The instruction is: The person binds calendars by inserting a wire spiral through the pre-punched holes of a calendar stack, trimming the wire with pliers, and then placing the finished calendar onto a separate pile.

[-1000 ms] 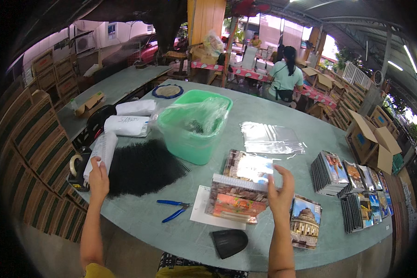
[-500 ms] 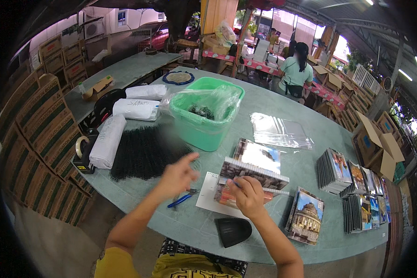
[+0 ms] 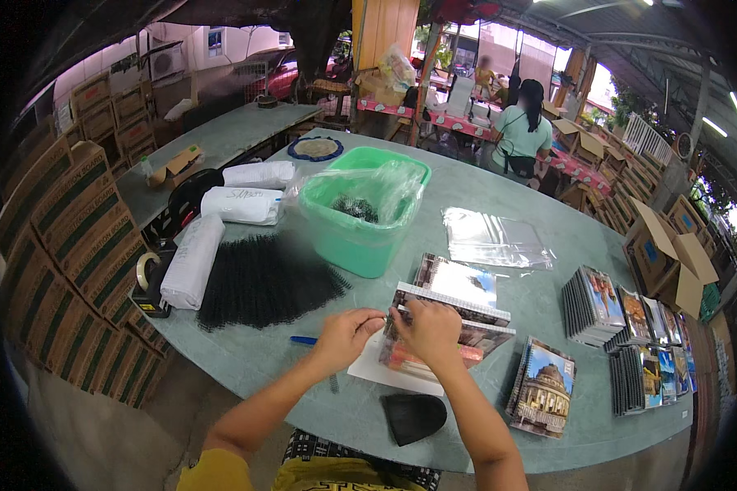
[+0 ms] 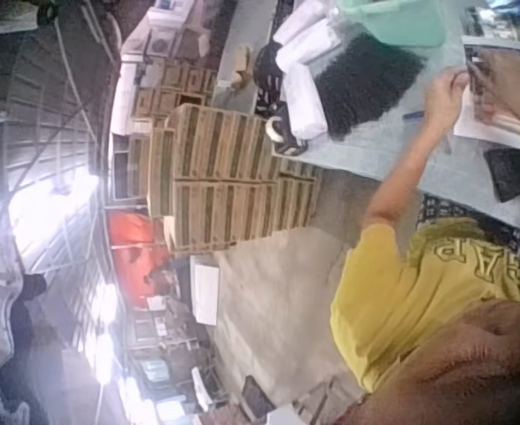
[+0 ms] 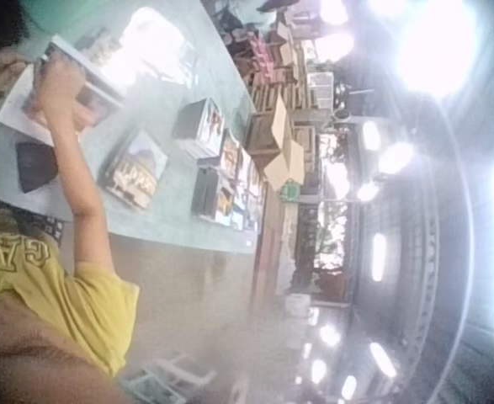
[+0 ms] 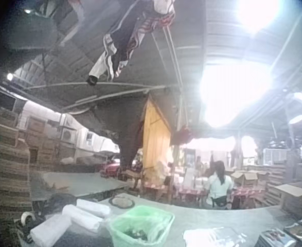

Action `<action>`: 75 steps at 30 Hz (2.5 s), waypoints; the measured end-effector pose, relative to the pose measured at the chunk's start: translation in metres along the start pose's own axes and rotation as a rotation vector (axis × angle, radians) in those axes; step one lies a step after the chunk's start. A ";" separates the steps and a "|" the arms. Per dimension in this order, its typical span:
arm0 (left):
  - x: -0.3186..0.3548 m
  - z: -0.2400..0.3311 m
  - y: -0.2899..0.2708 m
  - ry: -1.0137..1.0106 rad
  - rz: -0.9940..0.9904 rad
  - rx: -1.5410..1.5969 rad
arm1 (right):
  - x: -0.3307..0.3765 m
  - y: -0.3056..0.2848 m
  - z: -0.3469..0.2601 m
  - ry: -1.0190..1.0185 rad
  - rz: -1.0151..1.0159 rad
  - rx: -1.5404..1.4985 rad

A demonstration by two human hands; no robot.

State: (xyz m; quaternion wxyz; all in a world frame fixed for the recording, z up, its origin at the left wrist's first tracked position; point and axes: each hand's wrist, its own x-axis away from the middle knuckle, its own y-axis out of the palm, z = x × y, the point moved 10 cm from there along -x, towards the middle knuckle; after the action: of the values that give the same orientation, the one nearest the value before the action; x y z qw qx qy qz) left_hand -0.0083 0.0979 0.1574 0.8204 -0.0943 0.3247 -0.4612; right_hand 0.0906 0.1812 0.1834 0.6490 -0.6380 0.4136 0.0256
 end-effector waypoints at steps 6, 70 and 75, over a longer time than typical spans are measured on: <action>0.001 0.006 -0.001 -0.002 0.091 0.068 | -0.003 -0.001 0.006 0.006 -0.074 -0.259; 0.003 0.022 0.031 0.447 -0.320 -0.299 | -0.005 -0.004 0.014 -0.028 0.044 -0.254; 0.066 -0.108 0.032 0.079 -0.840 -0.636 | -0.002 0.000 0.016 0.027 0.008 -0.278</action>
State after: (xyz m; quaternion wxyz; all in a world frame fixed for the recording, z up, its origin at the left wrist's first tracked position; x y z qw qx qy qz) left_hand -0.0291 0.0776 0.0306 0.4829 -0.4431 0.4132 -0.6322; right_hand 0.0976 0.1956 0.1822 0.5485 -0.7204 0.4175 0.0766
